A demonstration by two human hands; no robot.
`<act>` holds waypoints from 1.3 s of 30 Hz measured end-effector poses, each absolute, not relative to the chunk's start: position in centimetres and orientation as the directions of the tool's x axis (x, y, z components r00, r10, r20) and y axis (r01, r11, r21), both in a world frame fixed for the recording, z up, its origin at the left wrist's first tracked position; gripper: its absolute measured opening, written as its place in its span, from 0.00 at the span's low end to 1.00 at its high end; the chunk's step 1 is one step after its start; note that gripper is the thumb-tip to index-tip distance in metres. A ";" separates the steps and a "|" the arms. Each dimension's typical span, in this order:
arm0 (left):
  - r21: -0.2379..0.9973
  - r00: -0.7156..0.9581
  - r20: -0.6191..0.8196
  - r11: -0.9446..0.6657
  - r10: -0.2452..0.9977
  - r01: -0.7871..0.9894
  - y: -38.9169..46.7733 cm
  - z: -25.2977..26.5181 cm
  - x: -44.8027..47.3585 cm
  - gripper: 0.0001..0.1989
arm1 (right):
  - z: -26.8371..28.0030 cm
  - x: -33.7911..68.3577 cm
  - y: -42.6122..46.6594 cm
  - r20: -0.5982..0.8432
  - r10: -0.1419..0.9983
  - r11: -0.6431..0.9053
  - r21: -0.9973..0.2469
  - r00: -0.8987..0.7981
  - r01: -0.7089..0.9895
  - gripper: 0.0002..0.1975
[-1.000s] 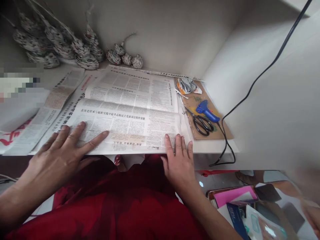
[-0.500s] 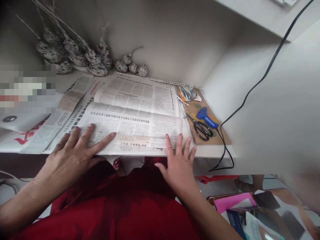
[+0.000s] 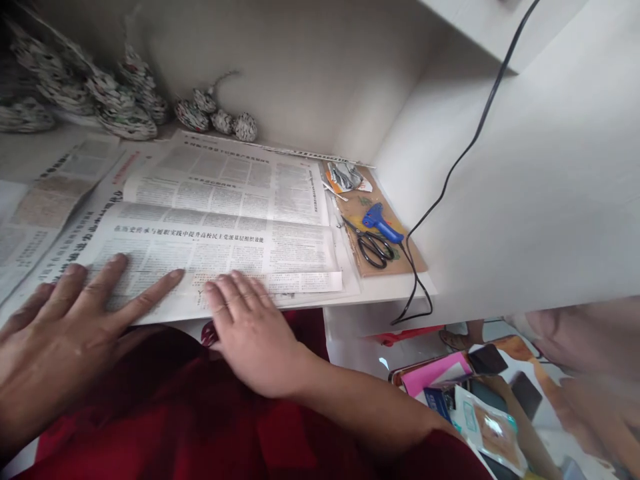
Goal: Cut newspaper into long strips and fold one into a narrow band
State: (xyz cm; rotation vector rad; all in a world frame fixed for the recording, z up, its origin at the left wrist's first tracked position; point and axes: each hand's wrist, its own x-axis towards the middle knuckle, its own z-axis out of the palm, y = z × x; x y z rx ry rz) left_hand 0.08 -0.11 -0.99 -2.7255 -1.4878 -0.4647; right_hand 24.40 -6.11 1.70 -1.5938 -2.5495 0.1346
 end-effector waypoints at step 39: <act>-0.058 0.722 0.240 -0.733 0.649 0.678 0.5 -0.5 1.6 0.59 | -2.4 37.1 -10.5 0.410 0.902 0.104 0.091 -0.133 0.990 0.37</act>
